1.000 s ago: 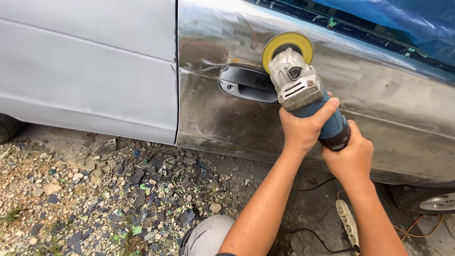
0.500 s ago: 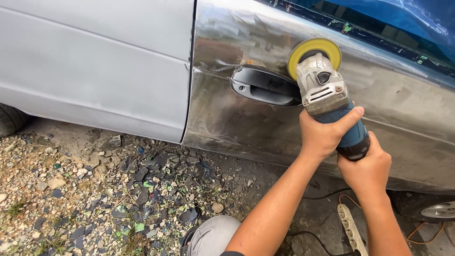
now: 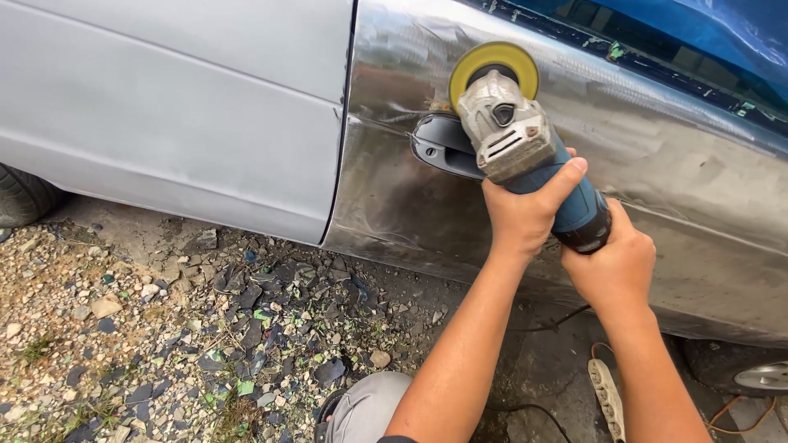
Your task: Using an angle grinder to sand the paint off a car door panel
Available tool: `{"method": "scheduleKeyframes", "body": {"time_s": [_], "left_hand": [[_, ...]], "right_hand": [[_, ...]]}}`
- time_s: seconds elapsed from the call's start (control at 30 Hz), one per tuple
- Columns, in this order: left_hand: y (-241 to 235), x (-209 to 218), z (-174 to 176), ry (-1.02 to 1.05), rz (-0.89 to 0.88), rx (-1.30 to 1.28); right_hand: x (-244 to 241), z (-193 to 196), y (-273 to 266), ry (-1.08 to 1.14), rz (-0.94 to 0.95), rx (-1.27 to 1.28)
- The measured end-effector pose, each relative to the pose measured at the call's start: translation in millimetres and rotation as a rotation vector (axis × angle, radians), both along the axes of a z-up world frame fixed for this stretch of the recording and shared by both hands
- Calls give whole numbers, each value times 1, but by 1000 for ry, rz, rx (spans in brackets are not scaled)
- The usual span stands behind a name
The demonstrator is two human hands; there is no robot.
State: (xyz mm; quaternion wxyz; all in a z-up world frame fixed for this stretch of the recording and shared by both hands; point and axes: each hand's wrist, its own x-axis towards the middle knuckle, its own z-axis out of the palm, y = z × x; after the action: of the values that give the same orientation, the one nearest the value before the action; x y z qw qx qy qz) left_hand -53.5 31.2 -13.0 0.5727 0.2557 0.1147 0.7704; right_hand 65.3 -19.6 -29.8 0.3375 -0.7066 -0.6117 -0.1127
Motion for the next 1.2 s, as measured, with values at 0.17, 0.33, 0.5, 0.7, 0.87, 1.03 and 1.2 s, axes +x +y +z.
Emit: {"method": "scheduleKeyframes", "body": {"time_s": [0.17,0.33,0.5,0.7,0.87,1.03,1.2], "left_hand": [[-11,23,1,121,-82,-24],[-10,16,3,116,-113,-38],[4,-9,-1,12,4,-8],[16,-17,-5,-120,45,46],[2,-1,7,23,-15,22],[2,2,7,38,-49,25],[16,-19,-1,-104,68,39]], "right_hand": [[22,-5,-16,30,-41,31],[17,-3,-11,55,-20,46],[-4,-4,11,-20,20,10],[-17,1,20,-112,-10,-13],[4,2,5,-32,-6,40],[9,1,6,-11,-15,39],[-24,9,19,-54,35,-34]]}}
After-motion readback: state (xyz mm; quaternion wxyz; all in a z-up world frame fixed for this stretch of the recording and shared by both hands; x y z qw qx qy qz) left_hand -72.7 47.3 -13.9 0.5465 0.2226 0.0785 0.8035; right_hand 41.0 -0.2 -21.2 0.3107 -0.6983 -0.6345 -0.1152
